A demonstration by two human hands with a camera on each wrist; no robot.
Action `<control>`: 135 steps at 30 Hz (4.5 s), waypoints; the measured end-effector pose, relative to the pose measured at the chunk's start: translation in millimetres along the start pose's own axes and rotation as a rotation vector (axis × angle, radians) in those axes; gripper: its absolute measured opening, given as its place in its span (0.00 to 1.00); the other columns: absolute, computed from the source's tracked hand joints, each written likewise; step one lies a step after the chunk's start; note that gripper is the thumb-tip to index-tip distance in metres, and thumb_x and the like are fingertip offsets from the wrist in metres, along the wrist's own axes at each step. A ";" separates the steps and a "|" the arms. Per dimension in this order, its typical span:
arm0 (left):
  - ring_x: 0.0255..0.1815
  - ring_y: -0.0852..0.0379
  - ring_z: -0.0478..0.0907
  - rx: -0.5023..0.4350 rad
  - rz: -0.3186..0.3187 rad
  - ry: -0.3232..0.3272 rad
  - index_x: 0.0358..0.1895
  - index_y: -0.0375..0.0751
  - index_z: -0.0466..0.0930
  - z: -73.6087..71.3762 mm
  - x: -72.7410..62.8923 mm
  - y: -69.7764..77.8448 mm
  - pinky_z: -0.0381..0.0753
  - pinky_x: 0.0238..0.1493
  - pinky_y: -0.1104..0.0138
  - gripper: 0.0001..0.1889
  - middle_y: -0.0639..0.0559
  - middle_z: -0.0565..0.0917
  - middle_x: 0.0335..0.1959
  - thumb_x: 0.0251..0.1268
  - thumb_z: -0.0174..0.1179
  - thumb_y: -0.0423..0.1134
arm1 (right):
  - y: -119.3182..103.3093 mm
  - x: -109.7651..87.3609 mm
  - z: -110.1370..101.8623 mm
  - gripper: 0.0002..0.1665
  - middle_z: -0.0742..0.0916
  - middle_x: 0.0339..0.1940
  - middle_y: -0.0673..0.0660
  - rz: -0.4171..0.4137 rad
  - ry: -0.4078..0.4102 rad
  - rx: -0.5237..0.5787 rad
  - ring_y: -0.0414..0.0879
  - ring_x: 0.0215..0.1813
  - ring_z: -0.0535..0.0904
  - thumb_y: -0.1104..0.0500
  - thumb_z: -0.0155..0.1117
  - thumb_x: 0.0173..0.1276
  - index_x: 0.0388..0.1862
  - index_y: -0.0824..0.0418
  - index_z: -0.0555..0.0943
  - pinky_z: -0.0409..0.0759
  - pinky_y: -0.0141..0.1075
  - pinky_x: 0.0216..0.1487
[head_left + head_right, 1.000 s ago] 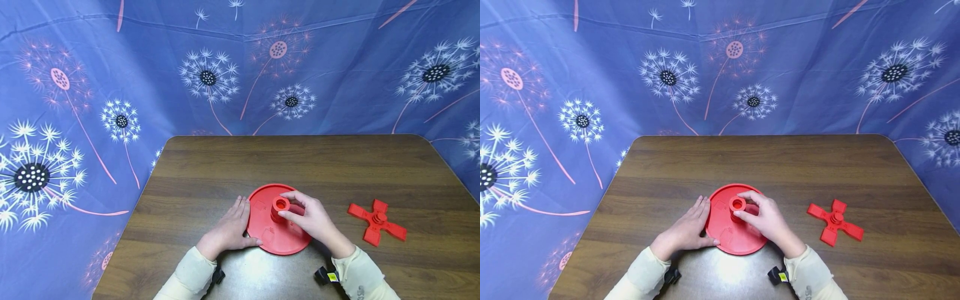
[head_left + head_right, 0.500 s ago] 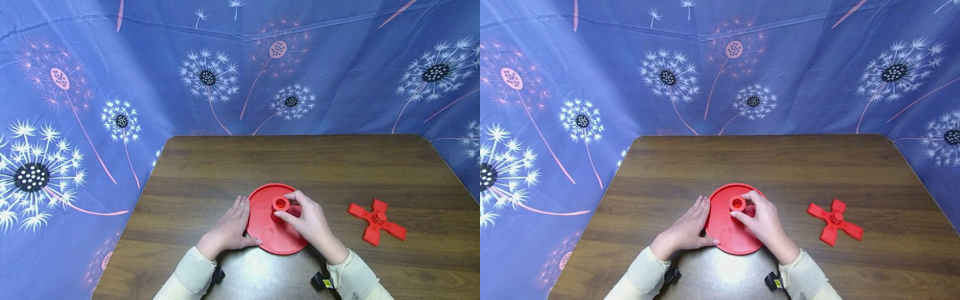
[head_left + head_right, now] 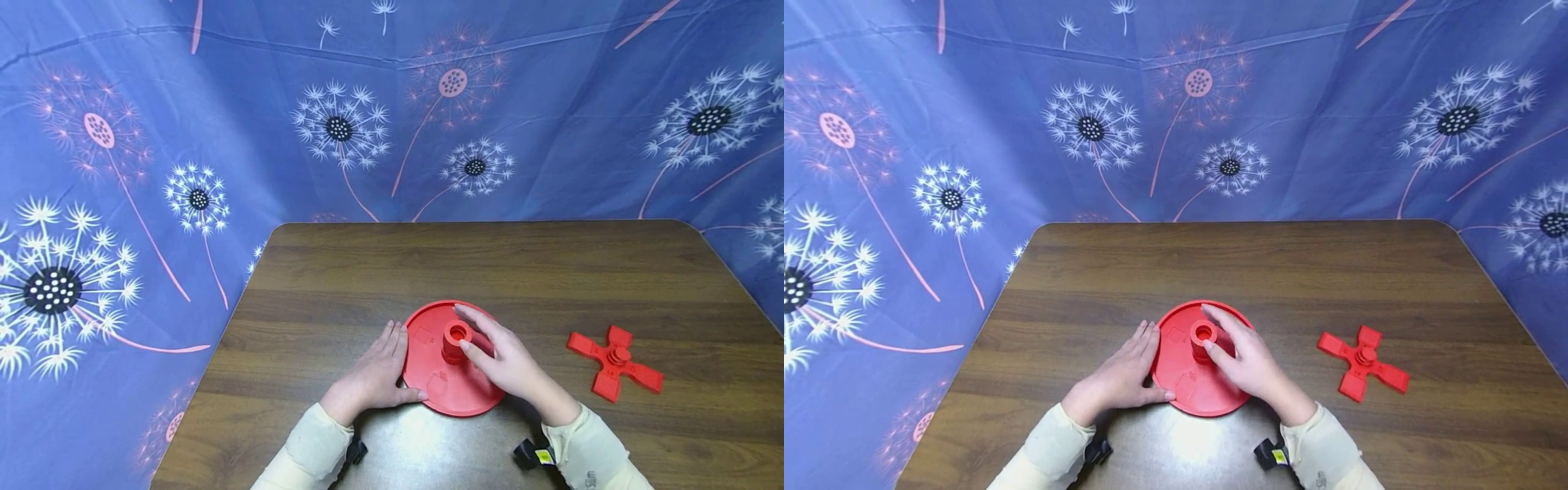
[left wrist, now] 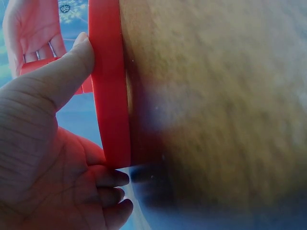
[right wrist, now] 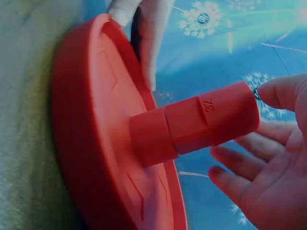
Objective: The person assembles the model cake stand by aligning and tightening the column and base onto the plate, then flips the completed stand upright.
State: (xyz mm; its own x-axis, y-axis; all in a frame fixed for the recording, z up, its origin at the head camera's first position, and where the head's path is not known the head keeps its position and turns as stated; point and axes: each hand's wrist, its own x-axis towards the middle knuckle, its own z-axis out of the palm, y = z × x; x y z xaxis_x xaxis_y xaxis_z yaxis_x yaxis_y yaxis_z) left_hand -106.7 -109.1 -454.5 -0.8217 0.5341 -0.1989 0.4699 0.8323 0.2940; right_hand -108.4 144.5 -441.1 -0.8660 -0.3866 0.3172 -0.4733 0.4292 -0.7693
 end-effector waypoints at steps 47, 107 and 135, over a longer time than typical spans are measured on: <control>0.79 0.42 0.40 -0.022 -0.012 -0.004 0.76 0.28 0.45 1.2 -0.6 1.7 0.50 0.75 0.56 0.60 0.34 0.48 0.77 0.55 0.62 0.69 | -1.7 -3.4 16.0 0.29 0.87 0.45 0.56 0.117 0.187 -0.106 0.49 0.42 0.87 0.55 0.77 0.56 0.53 0.58 0.74 0.84 0.46 0.45; 0.78 0.41 0.40 -0.011 -0.007 -0.002 0.76 0.27 0.45 1.8 -0.2 2.1 0.49 0.75 0.57 0.60 0.33 0.48 0.77 0.55 0.61 0.69 | -1.6 0.9 16.1 0.23 0.87 0.37 0.47 0.100 0.224 -0.151 0.46 0.37 0.88 0.54 0.81 0.50 0.42 0.54 0.79 0.85 0.44 0.39; 0.79 0.42 0.40 -0.028 -0.008 -0.011 0.76 0.28 0.44 1.9 0.3 1.5 0.49 0.75 0.57 0.60 0.34 0.48 0.77 0.55 0.61 0.69 | 7.8 4.8 -7.7 0.28 0.81 0.60 0.52 0.018 -0.110 0.045 0.42 0.54 0.79 0.60 0.64 0.69 0.68 0.58 0.73 0.76 0.31 0.56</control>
State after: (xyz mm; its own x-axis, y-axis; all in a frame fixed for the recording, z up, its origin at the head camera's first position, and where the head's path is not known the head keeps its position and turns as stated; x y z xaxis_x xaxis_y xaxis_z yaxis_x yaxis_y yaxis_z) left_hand -105.7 -107.5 -455.9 -0.8217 0.5292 -0.2114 0.4540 0.8322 0.3184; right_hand -117.5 152.3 -441.2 -0.8500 -0.4676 0.2426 -0.4484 0.4007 -0.7990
